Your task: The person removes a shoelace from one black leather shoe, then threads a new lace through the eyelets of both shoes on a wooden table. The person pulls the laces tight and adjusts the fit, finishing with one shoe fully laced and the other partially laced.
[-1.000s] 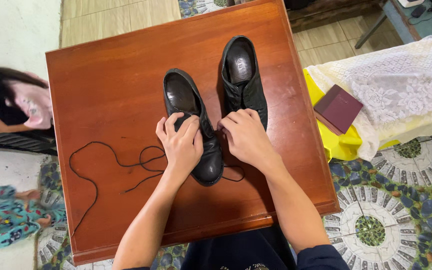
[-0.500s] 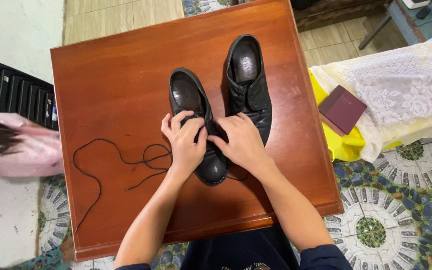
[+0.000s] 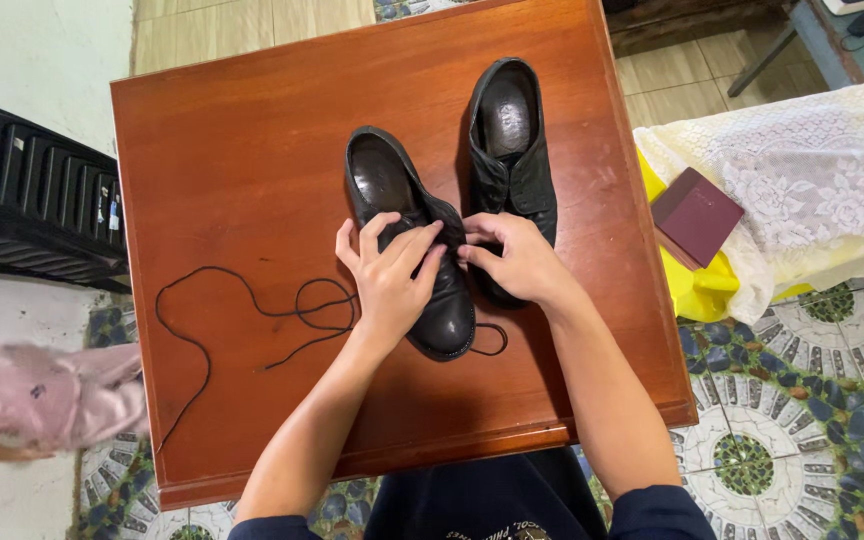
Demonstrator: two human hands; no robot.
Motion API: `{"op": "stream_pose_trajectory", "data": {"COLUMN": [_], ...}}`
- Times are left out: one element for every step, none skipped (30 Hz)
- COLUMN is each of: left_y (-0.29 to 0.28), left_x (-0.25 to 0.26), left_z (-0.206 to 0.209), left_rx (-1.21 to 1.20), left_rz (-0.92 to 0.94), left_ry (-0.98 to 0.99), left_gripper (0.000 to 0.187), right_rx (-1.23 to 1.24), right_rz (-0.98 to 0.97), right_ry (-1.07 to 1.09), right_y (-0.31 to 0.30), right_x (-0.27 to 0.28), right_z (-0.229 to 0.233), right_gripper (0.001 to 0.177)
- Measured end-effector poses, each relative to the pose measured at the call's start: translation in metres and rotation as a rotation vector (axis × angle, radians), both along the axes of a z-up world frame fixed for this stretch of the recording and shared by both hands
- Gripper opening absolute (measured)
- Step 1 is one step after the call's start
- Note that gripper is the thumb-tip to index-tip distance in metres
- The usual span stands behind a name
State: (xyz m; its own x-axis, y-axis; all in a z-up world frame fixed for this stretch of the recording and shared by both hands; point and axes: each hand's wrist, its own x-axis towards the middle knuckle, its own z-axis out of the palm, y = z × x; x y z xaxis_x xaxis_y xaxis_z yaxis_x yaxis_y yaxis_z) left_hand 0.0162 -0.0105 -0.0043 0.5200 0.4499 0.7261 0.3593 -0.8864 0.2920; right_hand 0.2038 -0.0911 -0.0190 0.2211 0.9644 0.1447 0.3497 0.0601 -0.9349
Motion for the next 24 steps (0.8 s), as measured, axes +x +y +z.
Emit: {"op": "stream_pose_trajectory", "data": {"left_y": [-0.001,-0.002,-0.003,-0.004,-0.005,-0.005,-0.006,-0.006,-0.006,-0.006,-0.007,-0.008,-0.008,-0.008,-0.008,-0.008,-0.007,-0.006,-0.006,-0.005,-0.004,-0.002,-0.001,0.001], "left_x": [0.001,0.002,0.004,0.004,0.004,0.005,0.005,0.005,0.006,0.006,0.006,0.006,0.007,0.007,0.007,0.009,0.011,0.012,0.014,0.015,0.017,0.018,0.019,0.018], "left_z": [0.001,0.002,0.002,0.002,0.002,0.002,0.003,0.003,0.004,0.004,0.004,0.004,0.004,0.005,0.005,0.006,0.008,0.007,0.007,0.006,0.005,0.005,0.004,0.005], "left_rx": [0.0,0.016,0.032,0.047,0.053,0.061,0.068,0.083,0.097,0.109,0.117,0.124,0.13,0.154,0.177,0.204,0.21,0.214,0.218,0.222,0.226,0.231,0.178,0.127], "left_rz": [0.01,0.022,0.034,0.05,0.06,0.073,0.086,0.097,0.107,0.117,0.117,0.116,0.116,0.115,0.115,0.113,0.107,0.1,0.092,0.085,0.078,0.073,0.041,0.01], "left_ry": [-0.009,-0.013,-0.017,-0.02,-0.026,-0.032,-0.038,-0.032,-0.026,-0.021,-0.028,-0.036,-0.043,-0.04,-0.037,-0.035,-0.039,-0.04,-0.041,-0.018,0.005,0.026,0.018,0.009], "left_gripper": [0.02,0.019,0.019,0.018,0.018,0.017,0.016,0.016,0.017,0.017,0.016,0.016,0.015,0.015,0.014,0.014,0.012,0.011,0.01,0.011,0.012,0.013,0.01,0.009], "right_rx": [-0.004,-0.009,-0.014,-0.004,0.005,0.017,0.033,0.05,0.067,0.079,0.091,0.102,0.079,0.059,0.04,0.051,0.062,0.07,0.082,0.091,0.101,0.105,0.11,0.116], "right_rz": [-0.008,-0.014,-0.021,-0.029,-0.038,-0.044,-0.038,-0.033,-0.028,-0.029,-0.03,-0.03,-0.032,-0.035,-0.038,-0.034,-0.03,-0.027,-0.027,-0.026,-0.026,-0.04,-0.054,-0.068], "right_ry": [-0.02,-0.041,-0.062,-0.09,-0.119,-0.147,-0.186,-0.224,-0.262,-0.279,-0.296,-0.313,-0.319,-0.326,-0.334,-0.342,-0.351,-0.357,-0.362,-0.364,-0.366,-0.37,-0.373,-0.378], "right_y": [0.0,0.0,-0.001,-0.001,-0.001,0.0,0.0,0.001,0.002,0.002,0.002,0.002,0.002,0.002,0.001,0.002,0.002,0.001,0.001,0.001,0.0,0.0,0.0,0.0], "right_x": [0.0,0.0,0.0,-0.001,-0.001,-0.002,-0.003,-0.002,-0.002,-0.003,-0.004,-0.004,-0.005,-0.006,-0.007,-0.008,-0.008,-0.009,-0.009,-0.01,-0.011,-0.012,-0.013,-0.014], "right_z": [0.0,0.001,0.001,0.002,0.002,0.003,0.004,0.006,0.007,0.008,0.008,0.009,0.01,0.011,0.012,0.014,0.016,0.016,0.016,0.015,0.015,0.014,0.013,0.014], "right_gripper": [0.031,0.031,0.031,0.031,0.031,0.032,0.031,0.031,0.031,0.03,0.03,0.03,0.028,0.026,0.024,0.023,0.022,0.021,0.021,0.02,0.02,0.021,0.022,0.023]}}
